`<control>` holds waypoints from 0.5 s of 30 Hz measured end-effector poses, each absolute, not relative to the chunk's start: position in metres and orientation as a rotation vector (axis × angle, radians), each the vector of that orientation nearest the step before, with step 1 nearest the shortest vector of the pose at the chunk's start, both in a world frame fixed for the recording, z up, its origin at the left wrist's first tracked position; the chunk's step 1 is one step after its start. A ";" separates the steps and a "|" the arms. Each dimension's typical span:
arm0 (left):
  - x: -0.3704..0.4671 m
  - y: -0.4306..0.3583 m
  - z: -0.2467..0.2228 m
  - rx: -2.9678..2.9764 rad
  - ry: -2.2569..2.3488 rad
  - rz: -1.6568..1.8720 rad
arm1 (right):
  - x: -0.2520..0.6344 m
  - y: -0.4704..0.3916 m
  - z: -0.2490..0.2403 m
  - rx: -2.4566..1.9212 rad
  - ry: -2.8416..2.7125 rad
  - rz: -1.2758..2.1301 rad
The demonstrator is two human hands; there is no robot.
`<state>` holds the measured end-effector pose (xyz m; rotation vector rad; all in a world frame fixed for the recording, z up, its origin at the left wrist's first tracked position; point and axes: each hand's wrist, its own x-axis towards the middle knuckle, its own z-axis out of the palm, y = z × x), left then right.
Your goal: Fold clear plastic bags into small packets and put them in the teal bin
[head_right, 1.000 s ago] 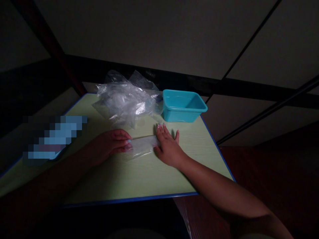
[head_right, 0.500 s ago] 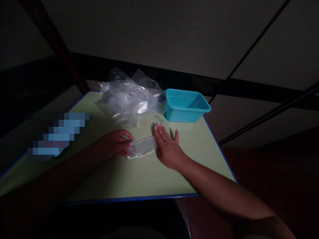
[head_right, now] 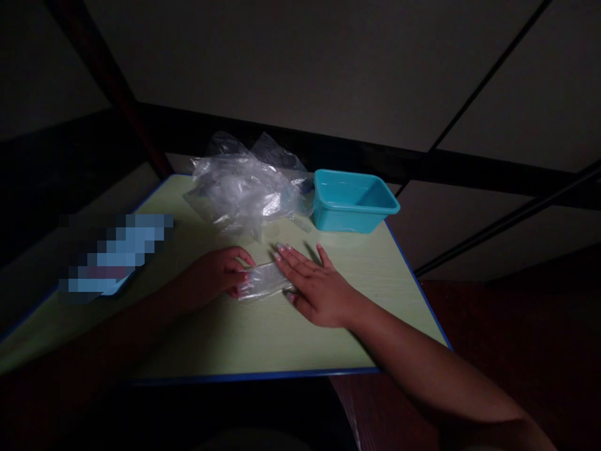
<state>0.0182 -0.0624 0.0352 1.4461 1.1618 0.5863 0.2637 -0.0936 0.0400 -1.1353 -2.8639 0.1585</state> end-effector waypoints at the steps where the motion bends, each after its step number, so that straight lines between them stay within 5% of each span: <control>1: 0.018 -0.063 0.034 1.465 1.159 0.577 | 0.264 -0.095 0.040 -1.136 -2.871 0.157; 15: 0.015 -0.071 0.036 1.759 1.223 0.503 | 0.265 -0.098 0.032 -1.201 -2.895 0.128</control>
